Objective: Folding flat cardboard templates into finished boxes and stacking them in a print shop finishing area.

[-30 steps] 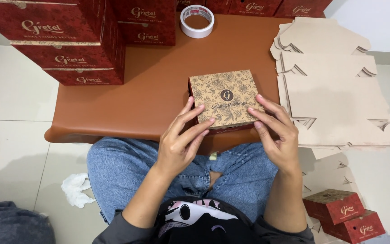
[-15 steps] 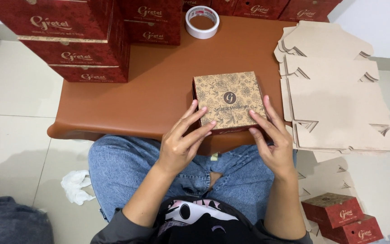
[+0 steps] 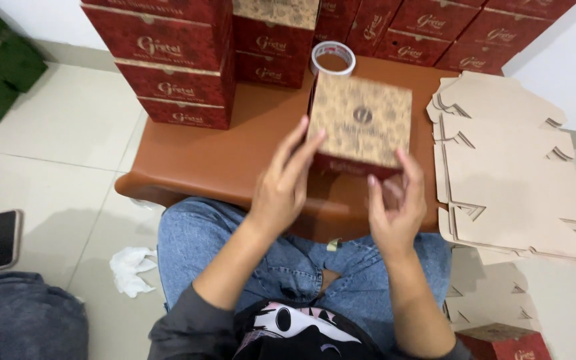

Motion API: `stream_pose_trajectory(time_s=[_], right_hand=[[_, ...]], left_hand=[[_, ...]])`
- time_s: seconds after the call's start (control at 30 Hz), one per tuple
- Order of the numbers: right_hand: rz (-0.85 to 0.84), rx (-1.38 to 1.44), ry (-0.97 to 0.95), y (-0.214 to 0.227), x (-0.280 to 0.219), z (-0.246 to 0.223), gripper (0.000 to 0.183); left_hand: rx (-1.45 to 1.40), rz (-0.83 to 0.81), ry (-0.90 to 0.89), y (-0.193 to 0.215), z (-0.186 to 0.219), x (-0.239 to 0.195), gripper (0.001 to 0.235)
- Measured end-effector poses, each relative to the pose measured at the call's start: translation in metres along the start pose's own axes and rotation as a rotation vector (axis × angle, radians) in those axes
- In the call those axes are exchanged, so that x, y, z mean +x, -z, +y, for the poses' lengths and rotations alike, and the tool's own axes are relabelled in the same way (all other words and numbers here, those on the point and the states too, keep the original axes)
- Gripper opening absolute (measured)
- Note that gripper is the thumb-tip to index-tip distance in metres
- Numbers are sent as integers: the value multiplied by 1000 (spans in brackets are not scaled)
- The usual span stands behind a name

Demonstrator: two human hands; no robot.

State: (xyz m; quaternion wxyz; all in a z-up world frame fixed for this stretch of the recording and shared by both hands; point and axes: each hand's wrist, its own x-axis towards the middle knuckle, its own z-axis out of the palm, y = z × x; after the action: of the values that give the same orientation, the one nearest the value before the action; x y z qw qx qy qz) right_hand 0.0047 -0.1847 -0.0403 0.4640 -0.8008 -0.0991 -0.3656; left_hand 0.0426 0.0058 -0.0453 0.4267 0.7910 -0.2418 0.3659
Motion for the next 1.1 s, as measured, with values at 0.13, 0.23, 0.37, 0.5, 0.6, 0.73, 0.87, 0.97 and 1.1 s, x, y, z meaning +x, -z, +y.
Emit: stream_pose_trajectory(time_s=[0.13,0.23,0.37,0.5,0.6,0.73,0.87,0.97,1.1], right_hand=[[27,98,75,-28,63,-27,58],[-51,133,104,-51,104,-38,62],[-3,119,173,-90,142,-20,65],[-9,26,192,-120,155,-2,64],[-14,-2,174,-130,160,-2,67],[-23,-6,182,-148,175,9,69],[-58,1,191,-163,185,22,73],[-51,1,200,-174,188,33,79],[-35,-7,210,-175,190,33,80]], left_hand=[[73,93,-89,23,0,71,49],[168,134,-48,26,-12,98,54],[303,79,-33,22,-23,98,74],[307,-108,-25,3,-40,91,82],[324,-150,-18,-15,-62,97,90],[313,-138,2,-25,-78,106,97],[358,-138,33,-32,-95,113,99],[397,-174,72,-37,-110,115,101],[420,-193,90,-41,-118,115,101]])
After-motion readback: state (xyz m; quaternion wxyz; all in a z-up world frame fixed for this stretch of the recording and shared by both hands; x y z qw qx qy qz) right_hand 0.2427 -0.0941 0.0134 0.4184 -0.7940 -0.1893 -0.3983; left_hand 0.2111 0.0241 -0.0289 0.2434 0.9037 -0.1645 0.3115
